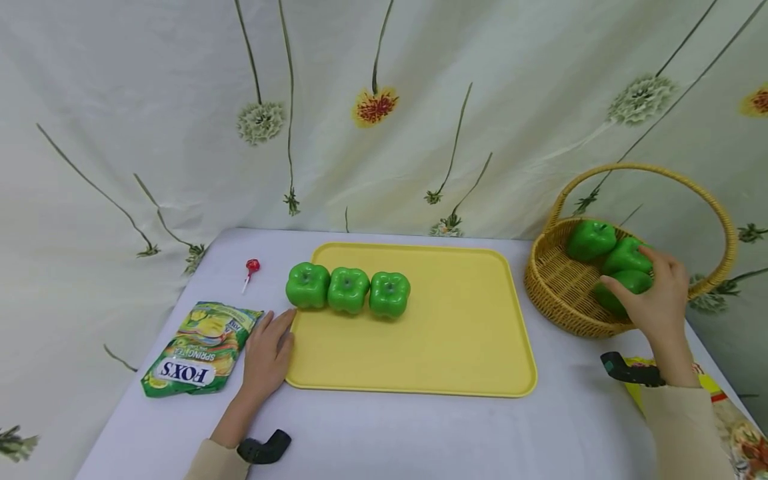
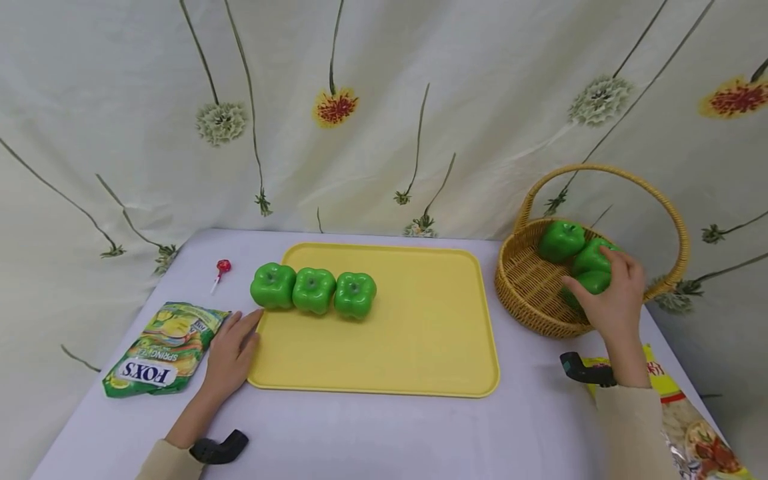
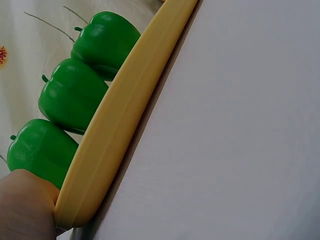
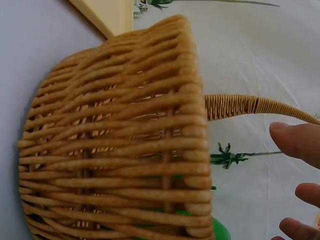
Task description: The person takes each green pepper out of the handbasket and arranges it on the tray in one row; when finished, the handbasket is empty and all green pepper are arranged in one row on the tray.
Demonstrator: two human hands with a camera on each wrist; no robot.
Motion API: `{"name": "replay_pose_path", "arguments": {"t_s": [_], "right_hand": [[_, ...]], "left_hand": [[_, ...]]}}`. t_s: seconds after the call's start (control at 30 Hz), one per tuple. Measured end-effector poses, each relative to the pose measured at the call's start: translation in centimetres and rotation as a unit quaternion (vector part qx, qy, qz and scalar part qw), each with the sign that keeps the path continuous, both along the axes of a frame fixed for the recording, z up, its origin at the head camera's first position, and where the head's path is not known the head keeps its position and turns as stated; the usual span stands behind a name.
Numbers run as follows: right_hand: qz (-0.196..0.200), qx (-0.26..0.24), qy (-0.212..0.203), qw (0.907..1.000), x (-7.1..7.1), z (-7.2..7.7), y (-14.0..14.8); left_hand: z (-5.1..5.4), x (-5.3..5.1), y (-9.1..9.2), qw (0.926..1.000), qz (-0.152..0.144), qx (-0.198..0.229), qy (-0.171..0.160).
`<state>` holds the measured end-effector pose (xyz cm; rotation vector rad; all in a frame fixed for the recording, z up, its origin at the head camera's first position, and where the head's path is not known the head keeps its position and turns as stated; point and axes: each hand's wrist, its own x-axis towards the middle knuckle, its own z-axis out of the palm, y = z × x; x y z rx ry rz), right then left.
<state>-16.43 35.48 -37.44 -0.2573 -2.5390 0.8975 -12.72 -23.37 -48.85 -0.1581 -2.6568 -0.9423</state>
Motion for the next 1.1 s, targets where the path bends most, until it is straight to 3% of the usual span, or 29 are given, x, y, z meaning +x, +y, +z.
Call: {"name": "replay_pose_path", "arguments": {"t_s": [0.43,0.87,1.1], "right_hand": [[-0.02,-0.023,-0.056,0.998,-1.2,-1.0,0.7],[-0.034,-0.022,-0.087,0.9954,-1.9,-2.3,0.8],[-0.037,-0.029,-0.086,0.9952,-2.2,-2.6,0.8]], "left_hand": [[0.3,0.2,0.2,1.0,-0.003,0.002,0.008],[0.3,0.0,0.1,1.0,-0.001,-0.003,0.0],[0.3,0.1,0.2,0.9998,-0.001,-0.005,0.018]]}}
